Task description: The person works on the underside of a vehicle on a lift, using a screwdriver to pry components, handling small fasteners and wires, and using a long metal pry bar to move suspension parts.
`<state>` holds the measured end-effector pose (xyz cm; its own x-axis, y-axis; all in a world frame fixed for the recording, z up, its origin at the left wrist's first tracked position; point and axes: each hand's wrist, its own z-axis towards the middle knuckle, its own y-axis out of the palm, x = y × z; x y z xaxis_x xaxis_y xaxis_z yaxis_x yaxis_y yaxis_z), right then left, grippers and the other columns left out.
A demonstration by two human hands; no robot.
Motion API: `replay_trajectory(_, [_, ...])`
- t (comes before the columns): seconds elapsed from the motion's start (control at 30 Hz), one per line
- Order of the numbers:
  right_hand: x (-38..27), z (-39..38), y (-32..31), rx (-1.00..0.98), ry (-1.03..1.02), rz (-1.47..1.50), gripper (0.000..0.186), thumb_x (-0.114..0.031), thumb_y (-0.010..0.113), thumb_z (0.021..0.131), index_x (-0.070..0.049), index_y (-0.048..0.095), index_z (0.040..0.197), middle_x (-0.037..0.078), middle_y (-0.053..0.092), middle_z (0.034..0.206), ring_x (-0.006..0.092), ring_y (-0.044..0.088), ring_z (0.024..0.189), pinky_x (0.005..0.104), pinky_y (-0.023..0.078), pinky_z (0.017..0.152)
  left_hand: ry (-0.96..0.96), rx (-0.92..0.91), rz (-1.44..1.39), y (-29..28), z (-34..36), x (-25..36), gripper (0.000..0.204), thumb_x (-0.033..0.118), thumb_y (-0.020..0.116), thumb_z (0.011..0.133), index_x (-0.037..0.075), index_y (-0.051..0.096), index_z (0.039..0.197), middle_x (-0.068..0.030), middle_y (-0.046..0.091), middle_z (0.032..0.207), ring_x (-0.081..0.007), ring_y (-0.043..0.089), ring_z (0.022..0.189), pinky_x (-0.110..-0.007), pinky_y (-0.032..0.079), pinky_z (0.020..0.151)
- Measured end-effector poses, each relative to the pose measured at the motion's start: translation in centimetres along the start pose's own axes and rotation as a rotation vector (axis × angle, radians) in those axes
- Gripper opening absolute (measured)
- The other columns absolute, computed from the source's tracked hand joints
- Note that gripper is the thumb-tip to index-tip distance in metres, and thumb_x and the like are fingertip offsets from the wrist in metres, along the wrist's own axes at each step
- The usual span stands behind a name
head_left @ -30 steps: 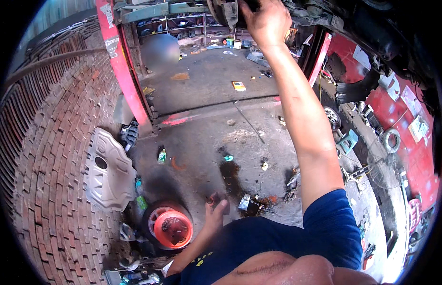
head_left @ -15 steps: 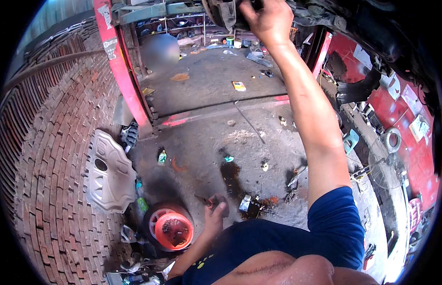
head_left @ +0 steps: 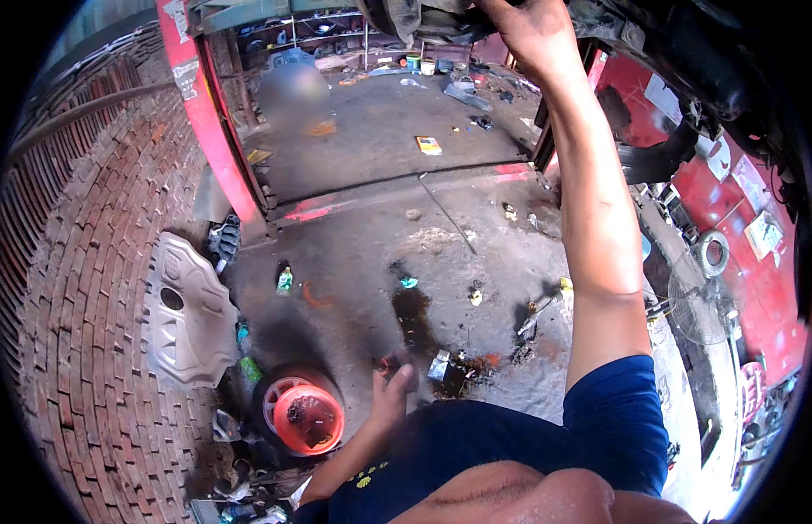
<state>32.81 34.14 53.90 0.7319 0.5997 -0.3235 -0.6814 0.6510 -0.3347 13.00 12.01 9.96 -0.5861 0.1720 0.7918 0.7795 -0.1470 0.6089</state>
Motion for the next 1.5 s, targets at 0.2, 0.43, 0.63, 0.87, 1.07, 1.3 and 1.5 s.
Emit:
replay_trajectory(0.2, [1.1,1.2,-1.0,-0.128,0.052,-0.029,0.028,-0.025,0.077,0.092,0.002,0.076,0.087,0.010,0.069,0.068,0.0135,0.061,0.064,0.0353,0.050,0.065,-0.028,-0.027,0.051,1.0,1.0,0.2,0.033,0.034,0.073,0.090,0.012,0.049,0.091,0.0020,0.044,0.076,-0.0104,0.044,0.068,-0.028,0.036,0.060])
replay_trajectory(0.43, [1.7,1.9,-2.4,-0.211,0.146,-0.079,0.033,-0.031,0.082,0.088,0.002,0.078,0.093,0.014,0.074,0.075,0.0180,0.067,0.068,0.0369,0.051,0.068,-0.006,-0.014,0.098,1.3,0.9,-0.2,0.031,0.035,0.071,0.091,0.012,0.050,0.092,0.0019,0.045,0.077,-0.0104,0.046,0.069,-0.028,0.037,0.061])
replay_trajectory(0.63, [2.9,-5.4,-2.8,0.187,-0.421,-0.260,0.033,-0.024,0.074,0.094,0.000,0.070,0.116,0.017,0.074,0.103,0.0327,0.071,0.097,0.0394,0.054,0.090,0.029,0.077,0.162,0.7,0.6,-1.3,0.028,0.034,0.069,0.093,0.011,0.053,0.094,0.0023,0.048,0.081,-0.0102,0.047,0.072,-0.028,0.039,0.064])
replay_trajectory(0.87, [1.1,-28.4,-1.9,-0.919,-0.326,0.156,0.087,-0.049,0.089,0.075,-0.004,0.052,0.139,0.021,0.058,0.137,0.0396,0.053,0.132,0.0508,0.045,0.110,0.045,-0.150,0.178,3.0,4.8,5.4,0.032,0.030,0.063,0.104,0.004,0.061,0.121,-0.0047,0.065,0.108,-0.0119,0.062,0.095,-0.030,0.052,0.084])
replay_trajectory(1.07, [4.2,-31.7,-2.2,-0.997,-0.081,0.084,0.098,-0.046,0.084,0.080,0.003,0.037,0.151,0.030,0.048,0.147,0.0467,0.044,0.140,0.0506,0.037,0.119,-0.115,-0.324,0.385,11.6,7.0,11.4,0.051,0.040,0.058,0.108,0.000,0.056,0.139,-0.0067,0.065,0.126,-0.0139,0.058,0.120,-0.031,0.045,0.106])
replay_trajectory(1.3, [2.2,-23.7,-8.2,-0.450,-0.114,0.126,0.066,-0.020,0.084,0.077,-0.001,0.057,0.134,0.019,0.064,0.112,0.0387,0.064,0.105,0.0472,0.050,0.094,0.125,-0.694,0.628,15.3,10.8,14.5,0.067,0.057,0.050,0.107,-0.003,0.055,0.137,-0.0076,0.063,0.121,-0.0159,0.056,0.111,-0.034,0.045,0.099])
replay_trajectory(1.5, [1.6,-14.1,-9.4,-0.139,-0.288,-0.152,0.068,-0.028,0.082,0.085,-0.003,0.057,0.142,0.021,0.070,0.117,0.0351,0.070,0.095,0.0417,0.057,0.085,0.365,-0.637,0.542,15.7,12.7,16.7,0.061,0.045,0.059,0.105,-0.007,0.053,0.137,-0.0106,0.065,0.123,-0.0158,0.060,0.111,-0.037,0.047,0.101])
